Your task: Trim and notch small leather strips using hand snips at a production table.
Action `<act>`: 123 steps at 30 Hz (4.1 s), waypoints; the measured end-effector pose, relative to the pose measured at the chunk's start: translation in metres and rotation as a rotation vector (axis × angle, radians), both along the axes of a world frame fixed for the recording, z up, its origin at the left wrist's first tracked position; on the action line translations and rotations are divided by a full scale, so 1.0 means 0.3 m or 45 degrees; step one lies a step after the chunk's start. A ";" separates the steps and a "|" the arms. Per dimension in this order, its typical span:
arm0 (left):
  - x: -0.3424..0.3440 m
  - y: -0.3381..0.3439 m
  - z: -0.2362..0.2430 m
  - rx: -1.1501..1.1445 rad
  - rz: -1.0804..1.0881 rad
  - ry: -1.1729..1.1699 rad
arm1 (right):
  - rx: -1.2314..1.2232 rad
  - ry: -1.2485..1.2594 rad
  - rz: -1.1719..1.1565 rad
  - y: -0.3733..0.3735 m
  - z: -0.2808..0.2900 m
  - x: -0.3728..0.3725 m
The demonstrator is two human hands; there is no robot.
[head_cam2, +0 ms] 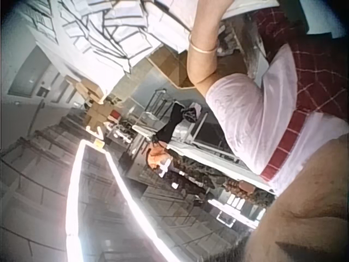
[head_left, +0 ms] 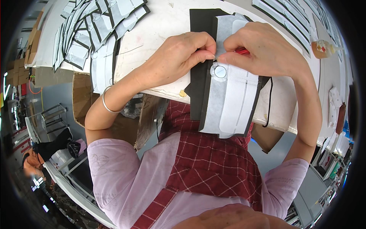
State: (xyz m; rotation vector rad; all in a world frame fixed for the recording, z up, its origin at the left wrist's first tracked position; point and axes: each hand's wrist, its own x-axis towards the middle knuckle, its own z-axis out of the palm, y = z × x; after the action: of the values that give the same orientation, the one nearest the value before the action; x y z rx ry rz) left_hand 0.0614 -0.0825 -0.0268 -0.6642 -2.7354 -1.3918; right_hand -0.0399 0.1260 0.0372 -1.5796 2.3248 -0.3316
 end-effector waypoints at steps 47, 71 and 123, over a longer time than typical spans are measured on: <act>0.130 0.001 0.037 0.089 0.310 -0.152 | -0.393 0.668 -0.045 0.056 -0.121 0.177; -0.022 0.007 0.055 0.490 0.130 -0.784 | -0.472 -0.411 -1.037 0.225 -0.148 0.365; -0.211 0.064 0.077 -0.208 -0.426 0.236 | -0.533 0.135 -0.602 0.300 -0.134 0.159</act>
State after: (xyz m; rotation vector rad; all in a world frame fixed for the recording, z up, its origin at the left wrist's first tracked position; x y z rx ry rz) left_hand -0.0018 -0.0634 -0.0038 -1.2408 -2.6972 -1.0865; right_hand 0.0078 0.2161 -0.0030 -1.1984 2.8374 -0.9135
